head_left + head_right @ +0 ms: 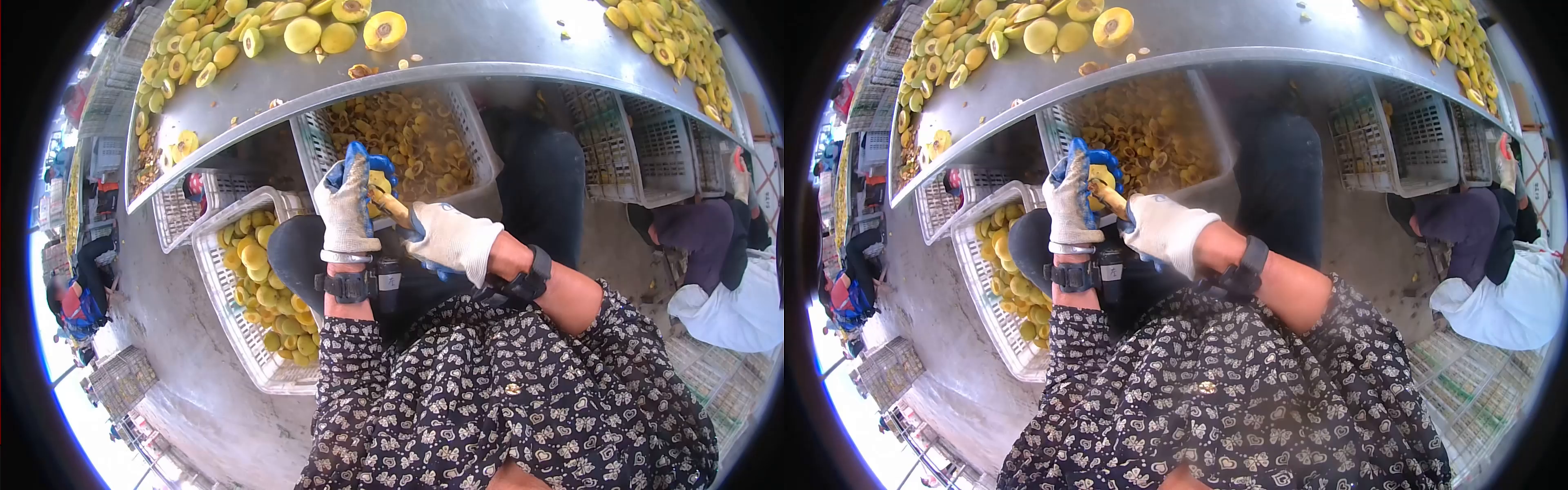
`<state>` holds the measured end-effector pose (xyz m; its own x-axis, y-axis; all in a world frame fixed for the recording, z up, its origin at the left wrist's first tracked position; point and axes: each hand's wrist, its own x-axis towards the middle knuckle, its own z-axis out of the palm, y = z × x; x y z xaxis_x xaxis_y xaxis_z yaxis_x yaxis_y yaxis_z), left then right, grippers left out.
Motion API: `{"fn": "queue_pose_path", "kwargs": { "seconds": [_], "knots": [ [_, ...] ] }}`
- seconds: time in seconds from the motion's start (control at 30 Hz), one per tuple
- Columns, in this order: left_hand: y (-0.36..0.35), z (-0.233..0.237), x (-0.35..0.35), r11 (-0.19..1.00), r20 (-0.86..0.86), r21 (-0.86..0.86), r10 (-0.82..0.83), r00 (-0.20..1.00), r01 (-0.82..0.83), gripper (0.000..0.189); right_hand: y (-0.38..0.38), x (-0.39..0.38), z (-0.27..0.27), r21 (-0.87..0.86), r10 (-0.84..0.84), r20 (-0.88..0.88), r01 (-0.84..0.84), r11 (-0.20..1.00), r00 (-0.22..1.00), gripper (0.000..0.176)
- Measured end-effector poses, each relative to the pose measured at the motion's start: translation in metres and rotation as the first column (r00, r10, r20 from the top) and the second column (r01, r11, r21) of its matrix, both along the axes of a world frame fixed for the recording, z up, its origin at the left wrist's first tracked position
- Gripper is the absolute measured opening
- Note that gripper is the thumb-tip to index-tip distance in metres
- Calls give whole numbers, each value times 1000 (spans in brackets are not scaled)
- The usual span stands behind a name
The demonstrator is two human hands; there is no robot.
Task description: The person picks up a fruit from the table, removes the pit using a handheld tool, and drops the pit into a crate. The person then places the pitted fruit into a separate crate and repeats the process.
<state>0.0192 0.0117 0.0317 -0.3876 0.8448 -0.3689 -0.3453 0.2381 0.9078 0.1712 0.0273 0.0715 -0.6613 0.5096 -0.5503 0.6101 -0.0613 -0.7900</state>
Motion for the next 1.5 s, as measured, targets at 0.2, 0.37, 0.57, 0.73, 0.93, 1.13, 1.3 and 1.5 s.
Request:
{"fn": "queue_pose_path", "kwargs": {
  "seconds": [0.2,0.37,0.57,0.73,0.93,1.13,1.3,1.5],
  "knots": [
    [5,-16,-2,999,20,-47,20,1000,-19,40,3,-8,-20,-237,-49,23,53,970,999,20],
    [8,-19,2,981,240,-78,194,951,-180,33,-14,-17,-37,133,-128,14,124,983,992,33],
    [6,-36,-5,961,174,-123,266,948,-247,32,-4,-19,-39,-26,0,71,2,1000,997,21],
    [4,-36,-5,981,166,-124,172,971,-152,32,6,-13,-37,-353,-88,-18,76,933,996,18],
    [4,-40,-4,982,360,12,170,917,-187,43,-3,-15,-18,-155,-204,-6,200,967,979,20],
    [5,-52,-3,968,383,22,222,897,-249,40,-10,-25,-43,147,-176,46,168,975,983,27],
    [3,-46,0,959,245,-103,283,927,-266,36,-3,-20,-40,47,-78,47,76,996,996,22],
    [6,-57,1,967,97,-247,-38,995,61,33,14,15,-53,-773,-222,-42,109,625,974,15]
  ]
}}
